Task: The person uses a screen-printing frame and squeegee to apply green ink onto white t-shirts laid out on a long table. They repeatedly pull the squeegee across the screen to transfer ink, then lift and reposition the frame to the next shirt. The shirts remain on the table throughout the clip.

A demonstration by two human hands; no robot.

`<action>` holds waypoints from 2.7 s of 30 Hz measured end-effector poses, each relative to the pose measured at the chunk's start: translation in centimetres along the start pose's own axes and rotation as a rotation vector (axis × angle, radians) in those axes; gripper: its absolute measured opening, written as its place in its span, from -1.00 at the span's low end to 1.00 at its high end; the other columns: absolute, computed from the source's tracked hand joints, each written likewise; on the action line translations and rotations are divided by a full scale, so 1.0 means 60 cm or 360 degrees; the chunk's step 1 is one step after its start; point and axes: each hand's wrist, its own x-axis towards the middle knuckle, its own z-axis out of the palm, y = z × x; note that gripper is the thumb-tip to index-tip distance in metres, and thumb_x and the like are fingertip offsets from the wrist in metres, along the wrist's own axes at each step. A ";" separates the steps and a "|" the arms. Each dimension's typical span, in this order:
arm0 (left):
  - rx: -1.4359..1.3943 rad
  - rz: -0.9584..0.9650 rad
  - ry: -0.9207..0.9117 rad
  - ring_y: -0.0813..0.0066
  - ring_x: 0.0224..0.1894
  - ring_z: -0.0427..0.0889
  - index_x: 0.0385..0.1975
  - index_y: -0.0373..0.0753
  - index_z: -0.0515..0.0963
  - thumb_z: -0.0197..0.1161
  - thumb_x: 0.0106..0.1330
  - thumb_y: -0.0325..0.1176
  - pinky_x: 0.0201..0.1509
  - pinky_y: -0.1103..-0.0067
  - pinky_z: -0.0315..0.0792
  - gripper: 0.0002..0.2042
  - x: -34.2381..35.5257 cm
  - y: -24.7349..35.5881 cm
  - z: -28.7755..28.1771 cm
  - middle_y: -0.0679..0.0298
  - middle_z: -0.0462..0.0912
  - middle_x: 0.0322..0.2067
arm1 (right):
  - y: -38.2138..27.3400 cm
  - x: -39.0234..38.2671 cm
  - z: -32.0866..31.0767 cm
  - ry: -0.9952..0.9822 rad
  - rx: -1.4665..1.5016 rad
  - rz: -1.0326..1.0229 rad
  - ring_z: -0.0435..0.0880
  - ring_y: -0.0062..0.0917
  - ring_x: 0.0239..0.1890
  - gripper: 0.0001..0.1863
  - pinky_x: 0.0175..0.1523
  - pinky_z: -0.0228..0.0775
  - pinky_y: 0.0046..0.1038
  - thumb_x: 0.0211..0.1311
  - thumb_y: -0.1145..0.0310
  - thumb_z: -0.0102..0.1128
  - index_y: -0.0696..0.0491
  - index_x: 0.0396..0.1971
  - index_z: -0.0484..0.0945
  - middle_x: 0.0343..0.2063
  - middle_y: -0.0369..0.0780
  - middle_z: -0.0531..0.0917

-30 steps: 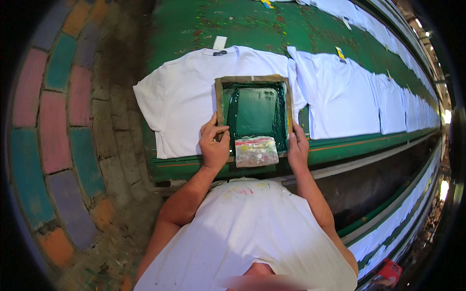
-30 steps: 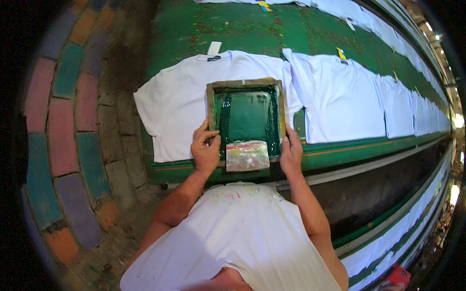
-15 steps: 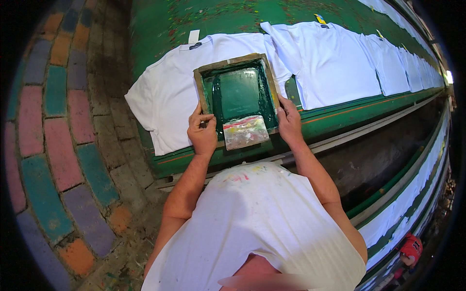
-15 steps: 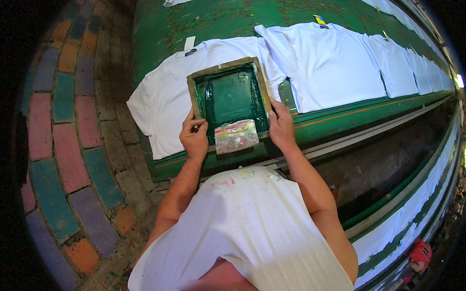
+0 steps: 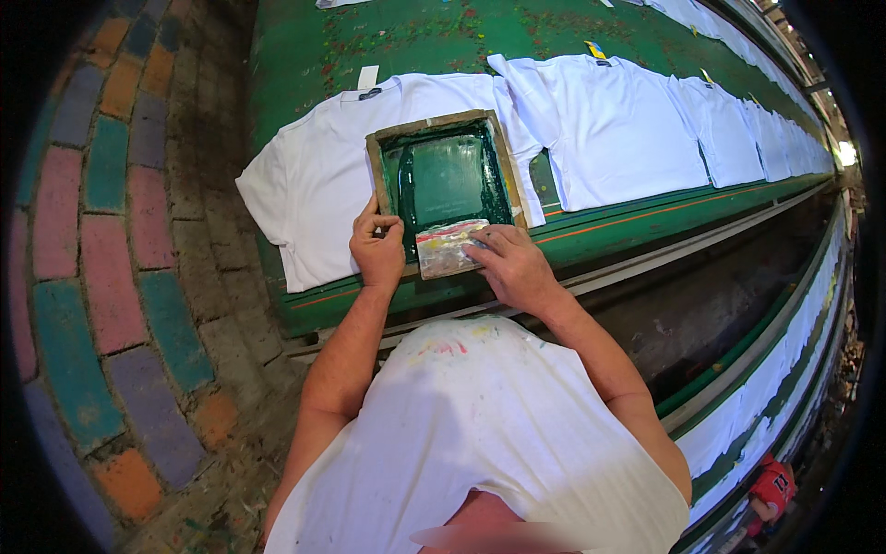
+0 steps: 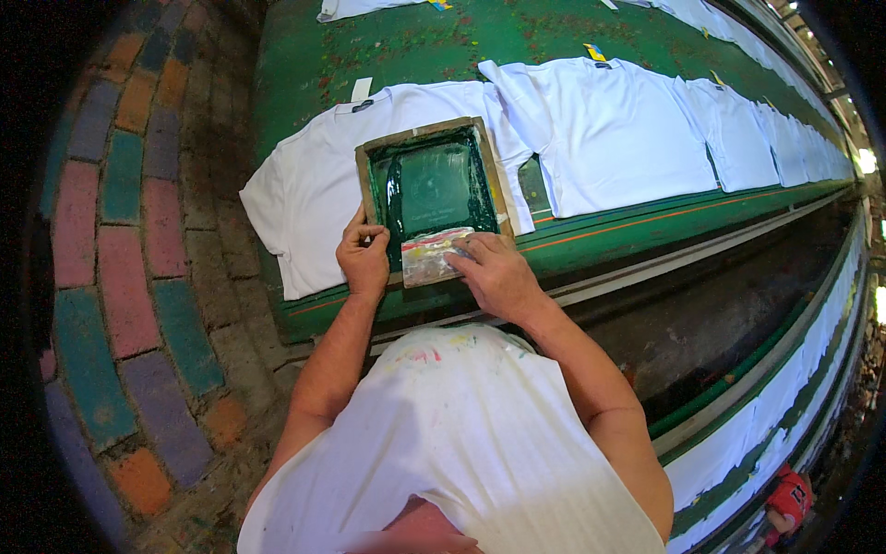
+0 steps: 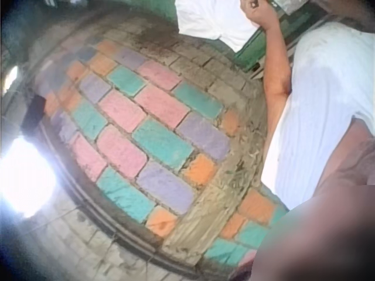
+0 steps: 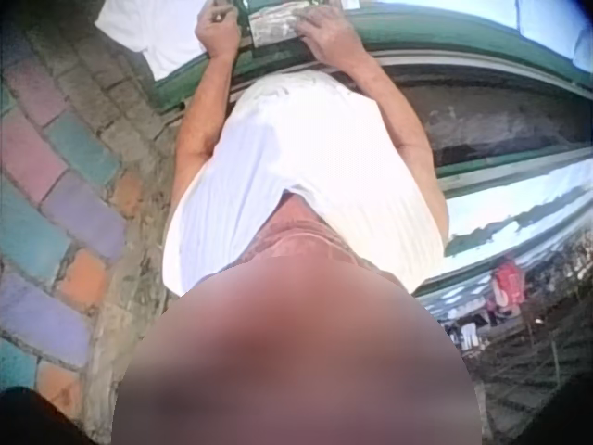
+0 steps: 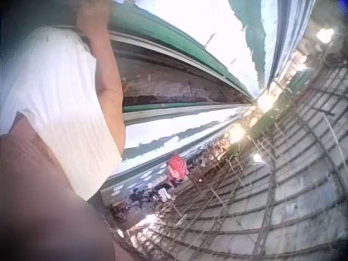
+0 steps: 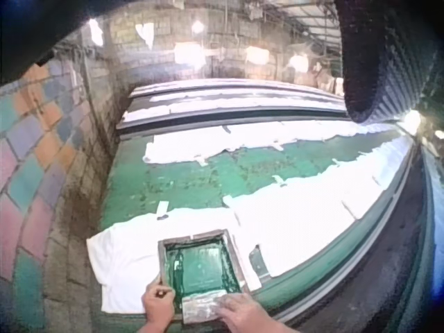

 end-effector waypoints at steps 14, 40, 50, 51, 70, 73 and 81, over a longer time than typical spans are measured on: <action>0.0719 0.0384 -0.0248 0.04 0.33 0.69 0.29 -0.37 0.71 0.45 0.34 -0.57 0.39 0.21 0.59 -0.53 0.015 0.038 -0.023 -0.06 0.64 0.44 | 0.077 0.093 -0.035 -0.0429 0.0116 -0.0166 0.75 -0.05 0.02 -0.64 0.15 0.64 -0.04 0.18 0.57 0.30 0.12 0.01 0.73 -0.10 -0.05 0.78; 0.1432 0.0456 -0.0870 -0.04 0.15 0.78 0.08 -0.37 0.78 0.28 0.27 -0.58 0.22 0.15 0.69 -0.63 0.087 0.133 -0.047 0.05 0.70 0.33 | 0.076 0.095 -0.037 -0.0255 0.0067 -0.0403 0.76 -0.18 -0.06 -0.51 0.10 0.63 -0.12 0.11 0.56 0.37 0.05 0.12 0.76 -0.11 -0.13 0.78; 0.1283 0.0685 -0.0602 0.02 0.08 0.77 -0.06 -0.34 0.79 0.32 0.36 -0.55 0.21 0.16 0.60 -0.78 0.069 0.107 -0.039 0.07 0.76 0.27 | 0.207 0.258 -0.015 -0.0292 0.0110 -0.0137 0.75 0.05 0.12 -0.53 0.27 0.61 -0.01 0.23 0.62 0.20 0.04 0.14 0.75 -0.04 -0.01 0.80; 0.1266 0.0699 -0.0542 0.04 0.08 0.76 -0.06 -0.34 0.80 0.33 0.37 -0.54 0.23 0.16 0.58 -0.79 0.064 0.105 -0.035 0.08 0.76 0.26 | 0.212 0.270 -0.010 -0.0192 0.0110 -0.0117 0.75 0.06 0.12 -0.53 0.28 0.61 -0.01 0.23 0.62 0.20 0.03 0.13 0.76 -0.04 -0.01 0.81; 0.0895 0.0557 -0.0055 -0.15 0.24 0.65 0.13 -0.48 0.76 0.32 0.35 -0.63 0.36 0.12 0.56 -0.65 0.013 0.044 0.012 -0.12 0.70 0.29 | 0.052 0.083 -0.014 -0.0274 -0.0028 -0.0141 0.76 -0.12 -0.01 -0.52 0.09 0.65 -0.12 0.18 0.66 0.30 0.04 0.11 0.80 -0.08 -0.13 0.80; 0.0881 0.0572 -0.0066 -0.16 0.25 0.65 0.15 -0.48 0.74 0.32 0.30 -0.64 0.39 0.11 0.54 -0.60 0.012 0.047 0.011 -0.13 0.70 0.30 | 0.034 0.060 -0.015 -0.0254 -0.0028 -0.0135 0.75 -0.15 -0.04 -0.53 0.09 0.65 -0.14 0.19 0.66 0.30 0.03 0.11 0.79 -0.06 -0.17 0.79; 0.0824 0.0525 -0.0120 -0.18 0.27 0.64 0.12 -0.39 0.77 0.32 0.23 -0.67 0.41 0.11 0.53 -0.58 0.011 0.053 0.006 -0.15 0.69 0.31 | 0.027 0.032 -0.034 -0.0408 0.0192 -0.0095 0.67 -0.08 0.19 -0.44 0.33 0.57 -0.11 0.20 0.50 0.52 0.05 0.25 0.70 0.14 -0.08 0.71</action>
